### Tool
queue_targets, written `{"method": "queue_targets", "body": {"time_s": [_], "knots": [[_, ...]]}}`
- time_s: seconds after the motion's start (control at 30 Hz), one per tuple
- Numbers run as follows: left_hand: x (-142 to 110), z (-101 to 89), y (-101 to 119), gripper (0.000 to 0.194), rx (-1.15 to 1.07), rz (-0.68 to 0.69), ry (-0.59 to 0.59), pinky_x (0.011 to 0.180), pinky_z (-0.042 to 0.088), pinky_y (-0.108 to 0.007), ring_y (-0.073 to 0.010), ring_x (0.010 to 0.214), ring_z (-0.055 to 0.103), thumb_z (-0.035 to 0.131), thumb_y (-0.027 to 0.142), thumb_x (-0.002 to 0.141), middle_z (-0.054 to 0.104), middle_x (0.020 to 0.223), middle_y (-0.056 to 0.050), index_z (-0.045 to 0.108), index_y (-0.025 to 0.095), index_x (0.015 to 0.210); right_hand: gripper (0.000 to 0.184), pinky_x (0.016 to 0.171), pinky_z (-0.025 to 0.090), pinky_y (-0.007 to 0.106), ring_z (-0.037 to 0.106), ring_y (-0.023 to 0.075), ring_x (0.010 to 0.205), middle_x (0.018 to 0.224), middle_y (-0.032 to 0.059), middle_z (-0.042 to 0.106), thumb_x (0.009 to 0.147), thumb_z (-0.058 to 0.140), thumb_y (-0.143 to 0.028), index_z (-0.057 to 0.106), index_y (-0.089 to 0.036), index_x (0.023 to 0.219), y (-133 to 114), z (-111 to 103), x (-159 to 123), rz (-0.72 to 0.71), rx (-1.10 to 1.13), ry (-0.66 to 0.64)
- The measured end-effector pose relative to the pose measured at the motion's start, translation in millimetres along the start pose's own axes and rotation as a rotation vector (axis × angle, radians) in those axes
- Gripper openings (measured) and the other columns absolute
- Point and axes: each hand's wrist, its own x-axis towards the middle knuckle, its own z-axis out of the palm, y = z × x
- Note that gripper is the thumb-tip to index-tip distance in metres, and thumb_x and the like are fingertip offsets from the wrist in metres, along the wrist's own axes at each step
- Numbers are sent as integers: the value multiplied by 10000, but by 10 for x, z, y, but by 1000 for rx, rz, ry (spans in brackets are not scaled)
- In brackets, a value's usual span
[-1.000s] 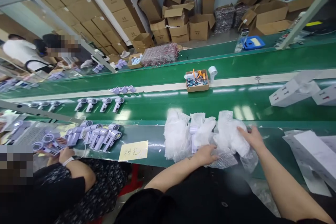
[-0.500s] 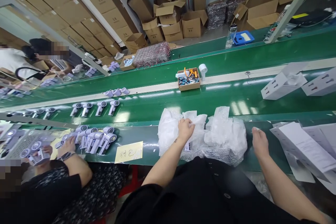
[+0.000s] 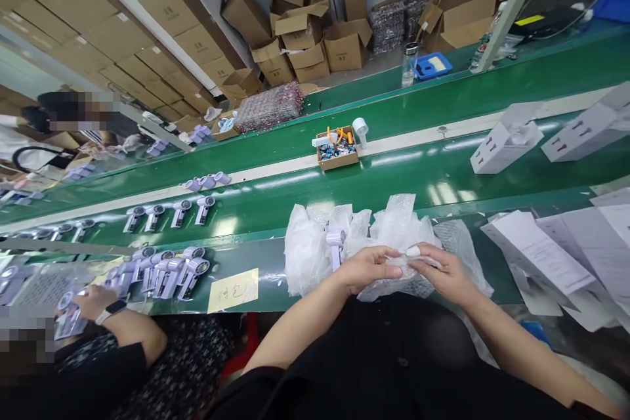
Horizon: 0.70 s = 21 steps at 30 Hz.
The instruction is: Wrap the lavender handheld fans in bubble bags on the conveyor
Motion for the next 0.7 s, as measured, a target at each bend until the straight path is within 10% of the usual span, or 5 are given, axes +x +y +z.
{"method": "queue_targets", "body": {"time_s": [0.2, 0.4, 0.53, 0.7], "knots": [[260, 116, 59, 327, -10, 216, 269, 578, 338, -192, -62, 584, 447, 774, 241, 570, 493, 649, 60, 500, 154, 725, 543, 763, 500, 322, 608, 193, 906, 1183, 67, 609, 711, 724, -375, 531, -270, 1207, 193, -131, -253, 199, 366, 196], [402, 559, 156, 562, 95, 293, -75, 617, 399, -215, -96, 648, 516, 703, 191, 679, 565, 762, 24, 442, 199, 1176, 331, 757, 508, 349, 628, 212, 792, 844, 41, 683, 659, 765, -370, 653, -193, 915, 238, -217, -458, 268, 488, 488], [750, 708, 161, 537, 38, 257, -100, 615, 429, -223, -100, 634, 548, 676, 253, 708, 617, 814, -8, 430, 186, 1181, 255, 700, 531, 347, 638, 205, 733, 792, 9, 678, 638, 770, -364, 630, -254, 821, 321, -444, -842, 264, 599, 780], [1542, 1032, -157, 301, 853, 297, -155, 767, 463, -306, -180, 860, 588, 539, 210, 796, 634, 1000, -69, 541, 181, 1096, 383, 628, 543, 376, 660, 276, 795, 966, 86, 681, 587, 763, -463, 629, -249, 875, 550, -904, -1659, 368, 522, 891]]}}
